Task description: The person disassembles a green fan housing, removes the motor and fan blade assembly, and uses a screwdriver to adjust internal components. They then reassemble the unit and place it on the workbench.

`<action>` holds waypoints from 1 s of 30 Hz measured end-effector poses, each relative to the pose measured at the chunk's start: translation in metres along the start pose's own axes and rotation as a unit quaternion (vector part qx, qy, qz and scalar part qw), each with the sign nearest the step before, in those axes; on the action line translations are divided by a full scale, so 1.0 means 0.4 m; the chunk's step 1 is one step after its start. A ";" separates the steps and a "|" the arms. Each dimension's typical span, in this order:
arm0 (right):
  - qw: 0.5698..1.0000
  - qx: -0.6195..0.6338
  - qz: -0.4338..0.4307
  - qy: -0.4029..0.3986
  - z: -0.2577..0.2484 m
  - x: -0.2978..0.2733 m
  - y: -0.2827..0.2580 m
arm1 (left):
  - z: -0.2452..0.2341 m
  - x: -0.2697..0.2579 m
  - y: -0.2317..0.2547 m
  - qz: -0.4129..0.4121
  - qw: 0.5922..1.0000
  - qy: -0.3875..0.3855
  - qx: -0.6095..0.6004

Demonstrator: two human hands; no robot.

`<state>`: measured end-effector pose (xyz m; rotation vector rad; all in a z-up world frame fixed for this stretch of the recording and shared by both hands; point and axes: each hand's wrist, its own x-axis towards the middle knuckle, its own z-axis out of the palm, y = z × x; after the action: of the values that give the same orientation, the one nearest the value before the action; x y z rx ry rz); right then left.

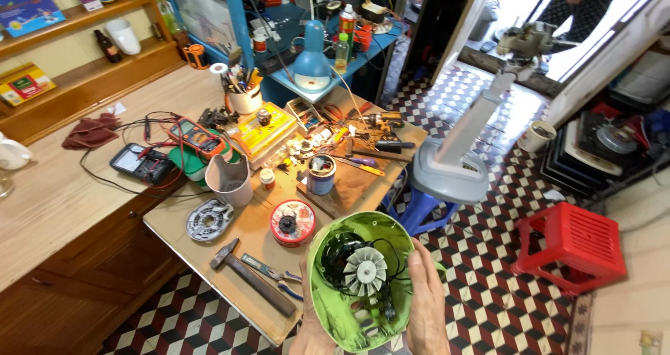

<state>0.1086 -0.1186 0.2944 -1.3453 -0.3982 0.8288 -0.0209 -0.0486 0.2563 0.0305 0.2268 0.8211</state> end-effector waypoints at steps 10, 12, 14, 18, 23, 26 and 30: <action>0.987 -0.100 -0.051 0.111 -0.168 -0.108 -0.008 | 0.050 -0.094 -0.136 -0.066 0.997 0.015 0.039; 0.989 -0.096 -0.035 0.110 -0.200 -0.122 -0.007 | 0.053 -0.117 -0.154 -0.056 0.996 0.029 0.067; 0.991 -0.084 -0.027 0.098 -0.240 -0.140 -0.003 | 0.056 -0.144 -0.176 -0.053 0.992 0.055 0.101; 0.997 0.025 -0.038 0.065 -0.319 -0.157 0.041 | 0.054 -0.193 -0.228 -0.075 0.973 0.087 0.199; 0.994 0.017 0.025 0.109 -0.411 -0.196 0.095 | 0.048 -0.242 -0.287 -0.062 0.960 -0.003 0.273; 0.995 0.040 -0.007 0.092 -0.451 -0.229 0.116 | 0.042 -0.263 -0.312 -0.099 0.952 -0.009 0.289; 0.996 0.081 -0.020 0.043 -0.504 -0.276 0.142 | 0.024 -0.295 -0.338 -0.110 0.921 -0.030 0.373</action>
<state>0.1577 -0.3376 0.2190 -1.2136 -0.2833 0.7518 0.0009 -0.2262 0.2725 0.7362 0.4669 0.4694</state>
